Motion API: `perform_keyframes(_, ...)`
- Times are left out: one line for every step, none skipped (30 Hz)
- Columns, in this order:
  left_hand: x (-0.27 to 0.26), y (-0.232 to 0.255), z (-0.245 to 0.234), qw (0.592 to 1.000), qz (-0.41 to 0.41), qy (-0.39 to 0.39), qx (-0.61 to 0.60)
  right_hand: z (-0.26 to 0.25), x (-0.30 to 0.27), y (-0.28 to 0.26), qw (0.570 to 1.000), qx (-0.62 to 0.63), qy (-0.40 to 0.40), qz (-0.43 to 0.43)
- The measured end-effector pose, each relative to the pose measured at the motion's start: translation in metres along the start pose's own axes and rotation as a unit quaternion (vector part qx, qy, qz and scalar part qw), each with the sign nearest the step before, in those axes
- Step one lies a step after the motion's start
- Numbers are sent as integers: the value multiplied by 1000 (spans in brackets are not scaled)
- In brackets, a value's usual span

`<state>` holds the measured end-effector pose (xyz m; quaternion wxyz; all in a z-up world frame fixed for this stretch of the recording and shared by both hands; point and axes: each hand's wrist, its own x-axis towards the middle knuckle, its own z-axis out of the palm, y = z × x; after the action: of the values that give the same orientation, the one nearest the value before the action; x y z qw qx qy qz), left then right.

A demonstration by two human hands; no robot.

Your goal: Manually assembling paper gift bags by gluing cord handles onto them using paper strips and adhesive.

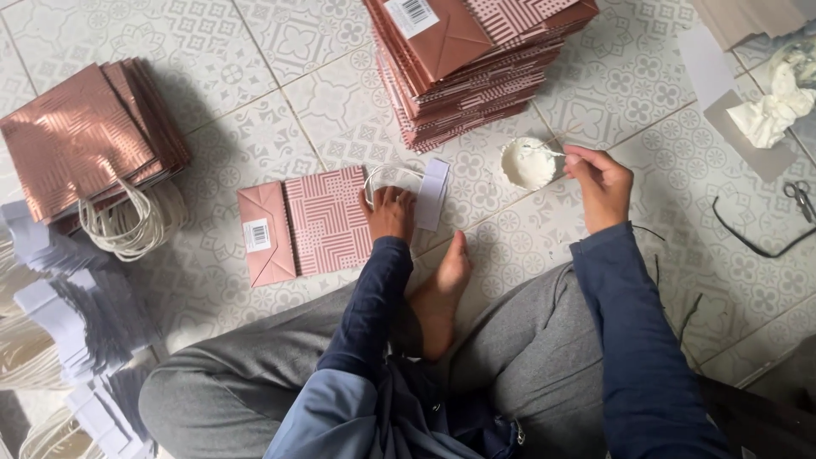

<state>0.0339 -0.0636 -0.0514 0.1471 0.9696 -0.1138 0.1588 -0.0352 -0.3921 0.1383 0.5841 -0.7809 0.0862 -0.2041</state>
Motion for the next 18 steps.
perform_keyframes(-1,0,0,1000,-5,0,1,8,-4,-5,1000,0,-5,0)
perform_keyframes(-1,0,1,1000,-7,3,-5,15,-9,-9,1000,16,-22,5)
perform_keyframes(-1,-1,0,1000,-9,6,-11,23,-13,-14,999,33,-40,10)
perform_keyframes(-2,0,-4,1000,-13,7,-9,36,-16,-23,998,34,-44,9)
perform_keyframes(-3,0,-7,1000,-9,19,-13,49,-20,-31,997,28,-71,30)
perform_keyframes(-4,1,-11,999,-5,32,-16,61,-25,-39,994,23,-98,51)
perform_keyframes(-7,0,-12,999,-8,33,-14,72,-26,-30,993,24,-101,50)
perform_keyframes(-9,0,-13,999,-5,40,-18,82,-28,-21,991,26,-112,69)
perform_keyframes(-12,0,-13,999,-1,48,-21,92,-30,-12,988,28,-122,87)
perform_keyframes(-14,1,-18,999,-4,49,-20,100,-30,-6,988,29,-126,86)
perform_keyframes(-17,2,-23,998,0,54,-31,108,-32,1,987,29,-123,95)
perform_keyframes(-19,3,-28,997,4,59,-42,117,-33,8,987,28,-120,105)
perform_keyframes(-22,2,-31,997,2,58,-42,121,-34,13,986,28,-122,106)
perform_keyframes(-24,2,-35,997,-2,66,-46,125,-35,19,985,21,-124,121)
perform_keyframes(-25,2,-38,996,-5,75,-50,129,-35,25,983,13,-126,135)
perform_keyframes(-29,2,-40,996,-7,74,-51,129,-36,32,983,12,-127,135)
perform_keyframes(-32,0,-42,995,-24,84,-55,130,-36,38,981,20,-125,145)
perform_keyframes(-34,-2,-45,993,-41,94,-58,131,-36,45,980,28,-123,155)
